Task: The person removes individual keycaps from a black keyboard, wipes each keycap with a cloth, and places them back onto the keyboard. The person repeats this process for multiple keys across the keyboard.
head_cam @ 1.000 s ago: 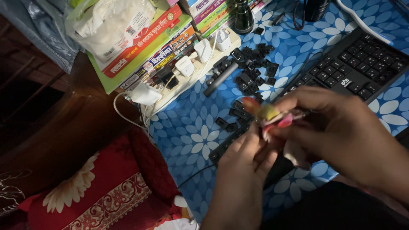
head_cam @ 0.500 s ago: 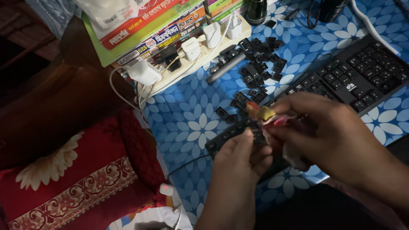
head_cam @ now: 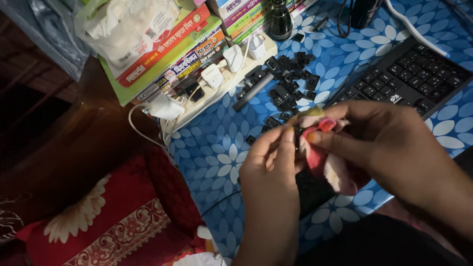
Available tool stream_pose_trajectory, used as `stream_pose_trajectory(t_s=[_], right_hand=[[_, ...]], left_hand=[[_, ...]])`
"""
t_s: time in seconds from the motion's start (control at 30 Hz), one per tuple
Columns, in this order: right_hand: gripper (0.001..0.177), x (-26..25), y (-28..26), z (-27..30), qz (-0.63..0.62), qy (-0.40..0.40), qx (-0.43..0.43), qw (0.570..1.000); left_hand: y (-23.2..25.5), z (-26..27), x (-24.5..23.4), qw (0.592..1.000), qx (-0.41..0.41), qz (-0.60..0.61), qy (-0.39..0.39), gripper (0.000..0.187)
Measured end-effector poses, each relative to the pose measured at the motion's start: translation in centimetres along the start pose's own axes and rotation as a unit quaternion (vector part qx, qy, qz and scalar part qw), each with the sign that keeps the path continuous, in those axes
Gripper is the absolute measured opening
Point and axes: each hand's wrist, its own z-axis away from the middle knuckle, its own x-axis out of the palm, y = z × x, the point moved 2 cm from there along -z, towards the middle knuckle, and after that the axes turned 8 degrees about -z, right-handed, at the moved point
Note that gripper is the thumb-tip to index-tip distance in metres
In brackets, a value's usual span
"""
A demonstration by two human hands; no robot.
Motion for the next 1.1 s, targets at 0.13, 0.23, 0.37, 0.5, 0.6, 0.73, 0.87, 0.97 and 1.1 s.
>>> stream_pose_trajectory(t_s=[0.13,0.23,0.37,0.5,0.6,0.73,0.87,0.97,1.1], right_hand=[[0.02,-0.4,-0.3,0.1,0.038,0.02,0.007,0.999],[0.018,-0.6,-0.2,0.0,0.032,0.023,0.041,0.998],[0.018,-0.8,0.2,-0.5,-0.007,0.035,0.116,0.993],[0.026,-0.8,0.6,-1.2,-0.079,0.002,0.144,0.986],[0.031,-0.9,0.5,-1.3,-0.118,-0.053,0.195,0.972],[0.035,-0.2,0.1,-0.8,-0.227,-0.142,0.176,0.947],[0.03,-0.4,0.1,-0.8,-0.132,-0.03,0.207,0.969],[0.031,-0.5,-0.4,-0.9,-0.144,-0.039,0.183,0.972],[0.034,-0.8,-0.4,-0.3,-0.2,-0.063,0.114,0.971]], left_hand=[[0.2,0.2,-0.2,0.996,0.021,-0.078,-0.039,0.033],[0.3,0.2,-0.5,0.991,0.02,-0.118,-0.054,0.031],[0.4,0.2,-0.8,0.985,0.064,-0.155,-0.033,0.027],[0.4,0.6,-1.7,0.963,0.168,-0.208,0.019,0.023],[0.6,0.9,-2.2,0.947,0.241,-0.213,0.011,0.027],[1.3,1.6,-3.2,0.912,0.343,-0.221,-0.029,0.026],[1.4,1.4,-3.0,0.937,0.296,-0.184,-0.027,0.024],[1.8,1.5,-2.7,0.944,0.276,-0.18,-0.02,0.025],[3.7,1.5,-2.1,0.887,0.37,-0.274,-0.018,0.023]])
